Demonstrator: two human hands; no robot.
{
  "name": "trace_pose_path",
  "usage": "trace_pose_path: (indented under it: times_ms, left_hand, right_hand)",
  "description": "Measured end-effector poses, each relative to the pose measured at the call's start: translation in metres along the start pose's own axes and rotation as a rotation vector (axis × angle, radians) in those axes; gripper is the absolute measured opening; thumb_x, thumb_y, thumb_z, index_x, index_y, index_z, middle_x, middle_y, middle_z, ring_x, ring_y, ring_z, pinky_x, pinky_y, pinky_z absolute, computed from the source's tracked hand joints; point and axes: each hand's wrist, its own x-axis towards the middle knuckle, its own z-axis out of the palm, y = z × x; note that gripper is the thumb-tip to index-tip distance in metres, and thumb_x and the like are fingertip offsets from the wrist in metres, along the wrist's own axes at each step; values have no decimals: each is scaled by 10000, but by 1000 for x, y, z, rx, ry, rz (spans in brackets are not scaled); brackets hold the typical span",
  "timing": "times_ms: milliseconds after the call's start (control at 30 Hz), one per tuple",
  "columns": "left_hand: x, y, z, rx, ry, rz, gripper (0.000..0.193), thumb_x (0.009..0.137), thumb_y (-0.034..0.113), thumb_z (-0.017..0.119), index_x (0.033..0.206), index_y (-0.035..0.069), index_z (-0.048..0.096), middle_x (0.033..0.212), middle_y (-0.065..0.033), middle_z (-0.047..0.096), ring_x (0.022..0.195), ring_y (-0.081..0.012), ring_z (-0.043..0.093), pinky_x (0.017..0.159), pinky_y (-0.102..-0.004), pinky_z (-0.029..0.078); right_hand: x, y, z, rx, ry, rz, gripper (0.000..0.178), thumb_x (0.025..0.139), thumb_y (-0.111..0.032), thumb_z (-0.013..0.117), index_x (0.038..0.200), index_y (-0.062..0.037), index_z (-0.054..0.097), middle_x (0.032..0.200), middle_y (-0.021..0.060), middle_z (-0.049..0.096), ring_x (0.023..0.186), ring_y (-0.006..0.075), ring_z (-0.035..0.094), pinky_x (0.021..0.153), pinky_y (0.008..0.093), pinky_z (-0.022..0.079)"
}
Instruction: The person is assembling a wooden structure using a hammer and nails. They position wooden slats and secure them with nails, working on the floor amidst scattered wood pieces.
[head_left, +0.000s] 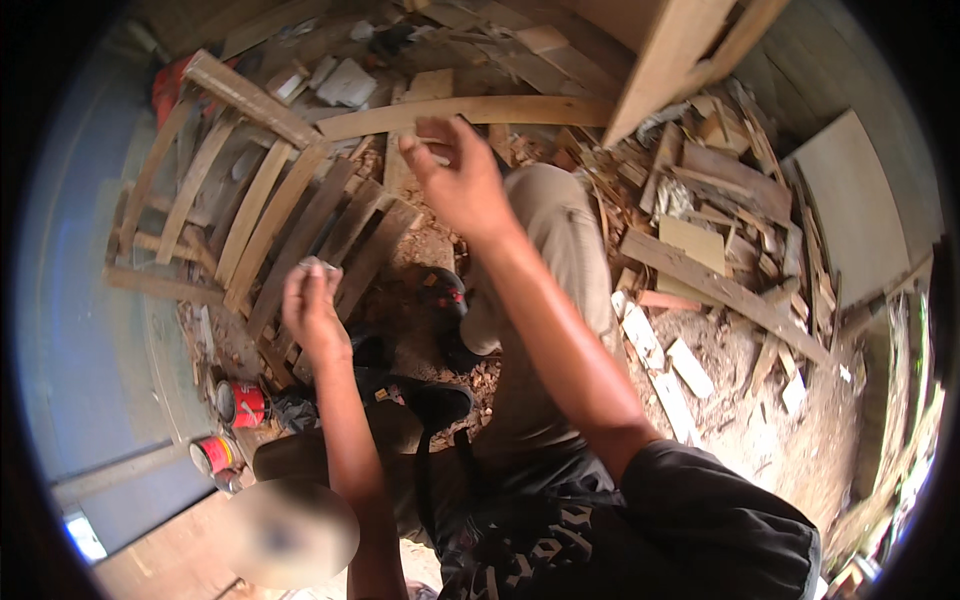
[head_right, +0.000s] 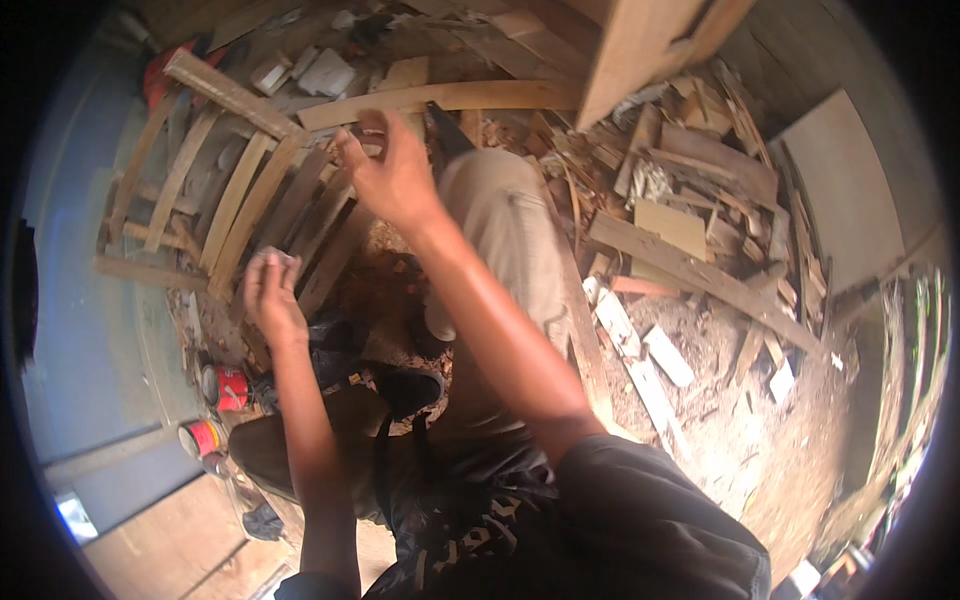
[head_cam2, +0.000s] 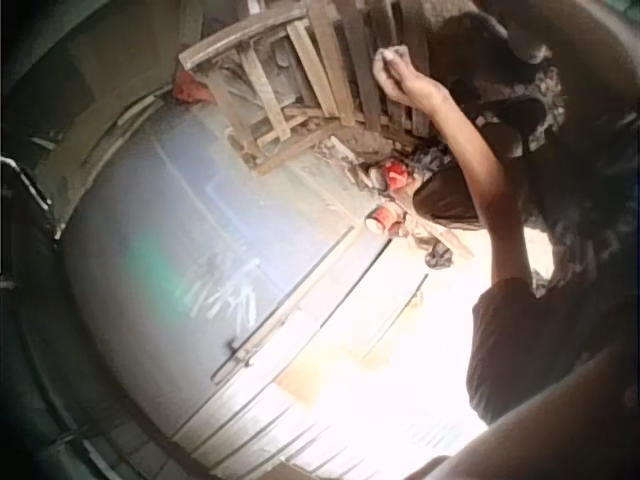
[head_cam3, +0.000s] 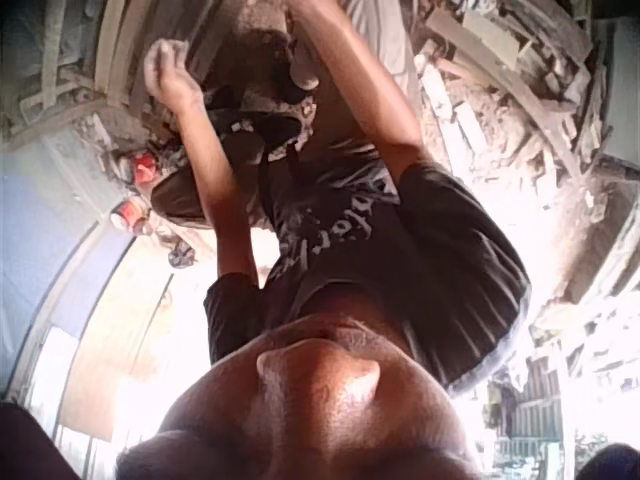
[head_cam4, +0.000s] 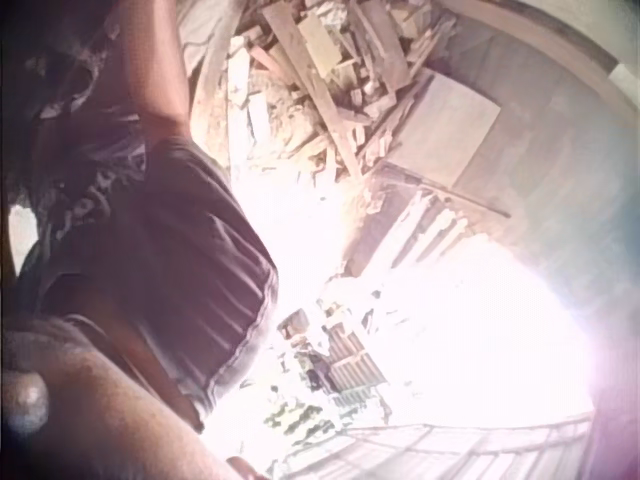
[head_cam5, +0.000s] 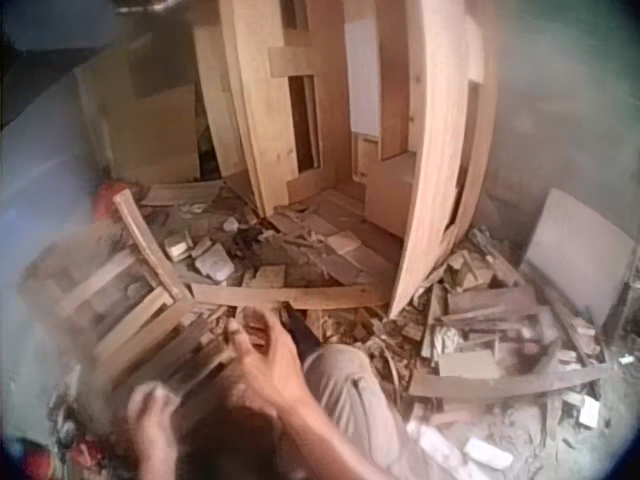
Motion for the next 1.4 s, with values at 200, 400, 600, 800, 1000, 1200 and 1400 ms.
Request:
trace_pose_path:
  times_ms: [200,400,600,800,1000,1200,1400]
  left_hand:
    - [-31,90,87,-349,-330,55,222,1002,129,599,1187,9,574,1032,-89,591,904,-199,592,888,-420,513]
    - [-84,100,108,50,-567,331,154,910,-14,672,1054,-36,619,999,-142,661,817,-169,623,740,-283,514]
    - [-95,103,51,288,-438,265,153,915,-39,676,1064,-57,642,1039,-125,678,924,-148,645,807,-268,525]
    - [-95,103,27,164,-241,266,181,947,0,678,1113,-45,619,1020,-98,672,839,-116,648,763,-239,514]
    - [-67,174,-52,277,-124,368,140,950,60,670,1070,-12,651,942,-80,671,809,-141,642,750,-287,534]
    - [-22,286,-107,350,-44,339,210,967,155,678,1117,9,665,935,-53,660,866,-142,622,802,-327,504]
    - [-3,292,-120,554,-131,375,279,983,204,683,1179,9,644,1029,-38,649,930,-128,624,852,-297,504]
  right_hand:
    - [-24,-31,-142,-87,145,-49,281,1039,-272,614,1139,-19,685,991,57,720,892,129,674,800,303,548]
    - [-115,166,-216,-583,130,433,273,962,-249,659,1045,1,730,819,118,734,727,141,660,666,324,534]
    - [-187,279,-193,-1196,-294,490,652,864,-397,731,1345,-23,499,1397,226,532,1303,410,506,1045,523,445]
    - [-180,330,-203,-1745,-622,254,655,866,-343,712,1434,-94,501,1443,158,520,1370,324,475,1097,474,397]
    - [-140,200,-138,-1398,-1008,523,505,888,-281,653,1376,-242,529,1245,212,630,1168,367,628,969,489,515]
    - [-132,225,-187,-1198,-863,578,424,840,-356,746,872,66,717,750,188,724,667,277,730,628,397,557]
    - [-112,144,-171,-925,-1034,680,501,950,-377,671,1152,80,630,672,124,667,604,178,688,556,353,516]
